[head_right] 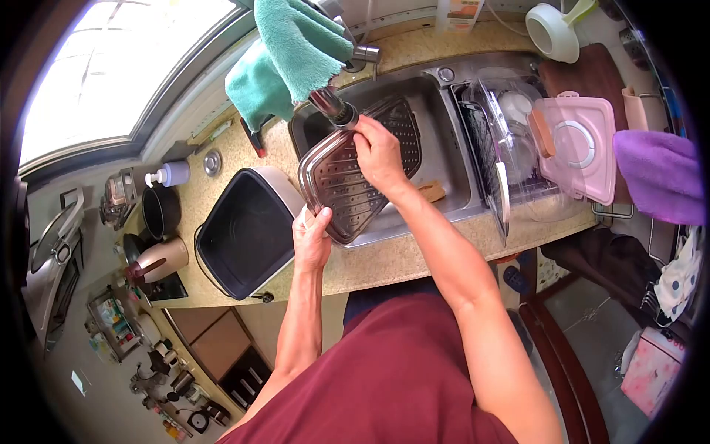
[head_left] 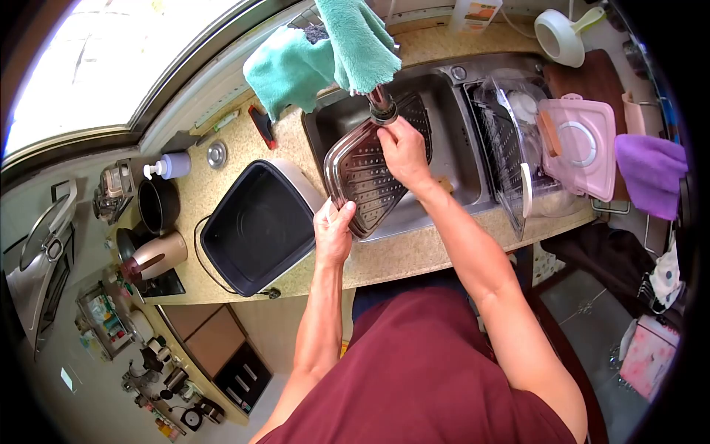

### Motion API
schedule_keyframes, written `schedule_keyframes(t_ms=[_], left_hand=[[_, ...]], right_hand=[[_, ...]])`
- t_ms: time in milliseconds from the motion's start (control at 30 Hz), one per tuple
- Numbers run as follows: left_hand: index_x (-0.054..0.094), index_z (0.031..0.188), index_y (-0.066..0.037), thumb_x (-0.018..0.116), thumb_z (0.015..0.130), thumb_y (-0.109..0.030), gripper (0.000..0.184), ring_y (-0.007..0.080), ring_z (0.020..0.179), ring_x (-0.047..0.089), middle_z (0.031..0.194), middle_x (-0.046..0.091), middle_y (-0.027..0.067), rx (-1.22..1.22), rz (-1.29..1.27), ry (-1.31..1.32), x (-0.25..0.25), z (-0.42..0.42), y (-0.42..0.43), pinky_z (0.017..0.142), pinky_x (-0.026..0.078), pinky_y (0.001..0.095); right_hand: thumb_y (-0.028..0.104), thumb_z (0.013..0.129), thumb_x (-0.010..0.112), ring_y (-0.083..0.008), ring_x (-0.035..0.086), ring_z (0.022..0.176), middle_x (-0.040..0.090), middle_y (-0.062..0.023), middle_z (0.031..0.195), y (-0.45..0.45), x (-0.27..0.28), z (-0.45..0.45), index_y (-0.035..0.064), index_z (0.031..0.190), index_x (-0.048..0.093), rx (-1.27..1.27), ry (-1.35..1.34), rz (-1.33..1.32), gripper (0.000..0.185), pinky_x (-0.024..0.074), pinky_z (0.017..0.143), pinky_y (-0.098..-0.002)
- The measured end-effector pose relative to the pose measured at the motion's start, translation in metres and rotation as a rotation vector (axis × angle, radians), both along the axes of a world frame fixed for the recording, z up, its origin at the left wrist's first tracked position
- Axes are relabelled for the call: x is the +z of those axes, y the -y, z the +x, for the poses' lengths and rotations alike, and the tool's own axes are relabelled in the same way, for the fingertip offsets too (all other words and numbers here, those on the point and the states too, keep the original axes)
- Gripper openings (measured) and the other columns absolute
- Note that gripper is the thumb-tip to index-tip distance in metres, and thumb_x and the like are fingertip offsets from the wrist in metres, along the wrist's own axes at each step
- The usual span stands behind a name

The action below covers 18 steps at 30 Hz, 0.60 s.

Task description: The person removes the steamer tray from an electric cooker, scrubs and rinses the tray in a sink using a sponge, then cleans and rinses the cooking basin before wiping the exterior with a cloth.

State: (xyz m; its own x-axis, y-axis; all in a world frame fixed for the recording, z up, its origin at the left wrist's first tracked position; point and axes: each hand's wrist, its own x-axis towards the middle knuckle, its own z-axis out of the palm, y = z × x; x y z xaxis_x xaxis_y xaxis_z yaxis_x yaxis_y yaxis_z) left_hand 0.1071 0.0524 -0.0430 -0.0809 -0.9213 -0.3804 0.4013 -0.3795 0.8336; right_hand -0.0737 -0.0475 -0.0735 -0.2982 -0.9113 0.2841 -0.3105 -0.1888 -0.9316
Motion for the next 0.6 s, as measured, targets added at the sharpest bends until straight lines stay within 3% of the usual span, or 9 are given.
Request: schedule_keyframes(t_ms=[133, 300, 367, 433, 600], left_hand=[[0.067, 0.117, 0.000, 0.067, 0.096, -0.009, 0.023, 0.0094, 0.093, 0.062, 0.107, 0.070, 0.0030, -0.035, -0.005, 0.034, 0.000, -0.002, 0.003, 0.086, 0.051, 0.0283], [0.068, 0.117, -0.001, 0.065, 0.097, -0.007, 0.021, 0.0074, 0.088, 0.060, 0.102, 0.069, -0.0003, -0.106, -0.034, 0.118, -0.010, -0.005, 0.009, 0.082, 0.050, 0.0249], [0.067, 0.118, 0.000, 0.066, 0.097, -0.007, 0.022, 0.0076, 0.090, 0.060, 0.103, 0.069, 0.0001, -0.091, -0.006, 0.083, -0.011, -0.012, 0.013, 0.083, 0.050, 0.0257], [0.067, 0.119, 0.000, 0.066, 0.096, -0.007, 0.024, 0.0078, 0.092, 0.060, 0.105, 0.069, 0.0005, -0.077, 0.024, 0.049, -0.011, -0.015, 0.010, 0.084, 0.050, 0.0264], [0.062, 0.121, 0.000, 0.068, 0.094, -0.006, 0.028, 0.0145, 0.098, 0.065, 0.112, 0.069, 0.0060, 0.013, 0.077, -0.104, -0.007, -0.022, 0.012, 0.089, 0.054, 0.0327]], right_hand=[[-0.002, 0.091, 0.059, -0.0277, 0.068, 0.095, 0.068, -0.0130, 0.103, -0.015, 0.013, 0.003, 0.0028, 0.108, 0.073, 0.051, -0.015, 0.085, 0.022, 0.0530, 0.083, -0.0339], [-0.006, 0.088, 0.060, -0.0304, 0.068, 0.102, 0.069, -0.0156, 0.107, -0.023, 0.029, 0.007, 0.0022, 0.106, 0.074, 0.128, -0.077, -0.028, 0.024, 0.0530, 0.092, -0.0349], [-0.005, 0.087, 0.060, -0.0308, 0.068, 0.102, 0.069, -0.0166, 0.108, -0.024, 0.028, 0.007, 0.0026, 0.105, 0.074, 0.200, -0.130, -0.094, 0.024, 0.0533, 0.091, -0.0359], [-0.002, 0.089, 0.062, -0.0289, 0.068, 0.098, 0.071, -0.0130, 0.103, -0.012, 0.002, -0.002, 0.0048, 0.103, 0.076, 0.085, -0.115, 0.061, 0.021, 0.0540, 0.086, -0.0349], [0.011, 0.084, 0.076, -0.0252, 0.066, 0.096, 0.071, -0.0100, 0.100, -0.004, 0.003, 0.000, 0.0062, 0.096, 0.077, 0.095, -0.088, 0.090, 0.014, 0.0517, 0.087, -0.0357]])
